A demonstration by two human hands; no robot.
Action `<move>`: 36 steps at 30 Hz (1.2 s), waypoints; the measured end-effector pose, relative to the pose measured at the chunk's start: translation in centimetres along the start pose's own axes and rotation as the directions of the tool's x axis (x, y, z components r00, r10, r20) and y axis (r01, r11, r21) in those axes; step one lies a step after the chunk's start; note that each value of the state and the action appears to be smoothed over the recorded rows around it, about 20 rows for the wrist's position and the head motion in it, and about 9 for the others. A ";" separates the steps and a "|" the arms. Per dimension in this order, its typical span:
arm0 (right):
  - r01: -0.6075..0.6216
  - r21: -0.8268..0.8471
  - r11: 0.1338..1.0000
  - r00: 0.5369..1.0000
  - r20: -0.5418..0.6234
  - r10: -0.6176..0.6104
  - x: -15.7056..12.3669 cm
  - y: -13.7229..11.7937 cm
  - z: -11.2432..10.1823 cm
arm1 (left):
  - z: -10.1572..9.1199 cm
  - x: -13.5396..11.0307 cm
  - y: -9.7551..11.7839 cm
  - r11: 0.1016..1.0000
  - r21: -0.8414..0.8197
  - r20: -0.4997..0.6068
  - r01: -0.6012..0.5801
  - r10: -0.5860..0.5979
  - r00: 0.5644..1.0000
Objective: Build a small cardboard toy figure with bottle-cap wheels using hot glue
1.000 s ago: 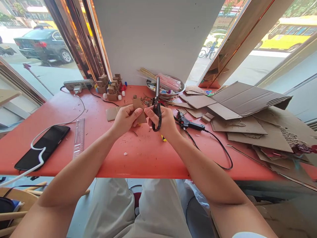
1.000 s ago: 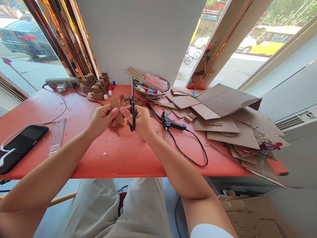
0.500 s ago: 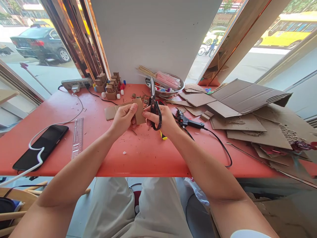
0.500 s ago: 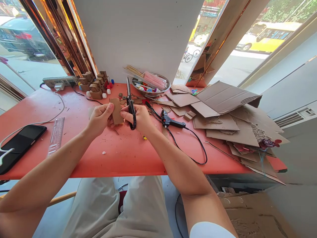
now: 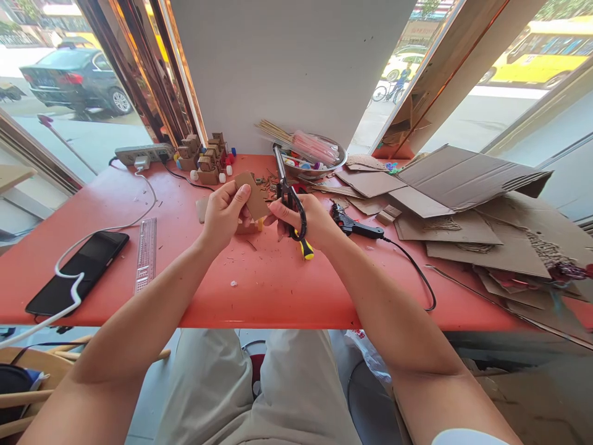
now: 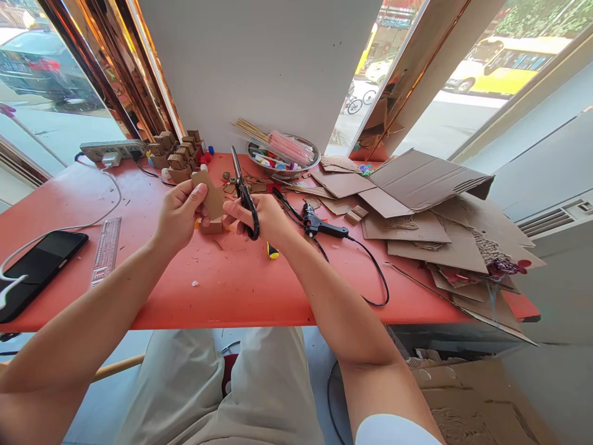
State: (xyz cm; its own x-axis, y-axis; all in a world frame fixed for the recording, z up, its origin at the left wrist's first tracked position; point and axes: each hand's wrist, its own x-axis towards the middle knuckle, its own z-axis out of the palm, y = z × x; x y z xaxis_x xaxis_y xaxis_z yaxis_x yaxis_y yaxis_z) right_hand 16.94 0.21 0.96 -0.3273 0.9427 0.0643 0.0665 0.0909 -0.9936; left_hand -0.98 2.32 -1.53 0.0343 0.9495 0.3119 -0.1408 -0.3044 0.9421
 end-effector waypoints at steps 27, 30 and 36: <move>-0.124 -0.924 0.363 0.992 -0.116 0.044 -1.1 -1.8 2.9 | 0.5 0.0 1.1 0.952 -0.272 -0.025 0.144 -0.157 0.987; -0.140 -0.930 0.341 0.990 -0.123 0.071 -1.1 -2.0 2.9 | 0.5 -0.1 1.1 0.962 -0.234 -0.023 0.142 -0.152 0.988; -0.158 -0.945 0.287 0.986 -0.138 0.088 -1.4 -2.2 2.9 | 0.5 -0.1 1.1 0.957 -0.254 -0.020 0.141 -0.151 0.988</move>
State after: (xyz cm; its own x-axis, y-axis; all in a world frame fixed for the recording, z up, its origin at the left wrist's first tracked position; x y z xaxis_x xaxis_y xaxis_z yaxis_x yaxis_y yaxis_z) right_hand 14.47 -2.22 2.83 -0.1868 0.9823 -0.0116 0.9614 0.1803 -0.2081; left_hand -0.63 1.85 -0.49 0.0349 0.9859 0.1639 -0.3808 -0.1385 0.9142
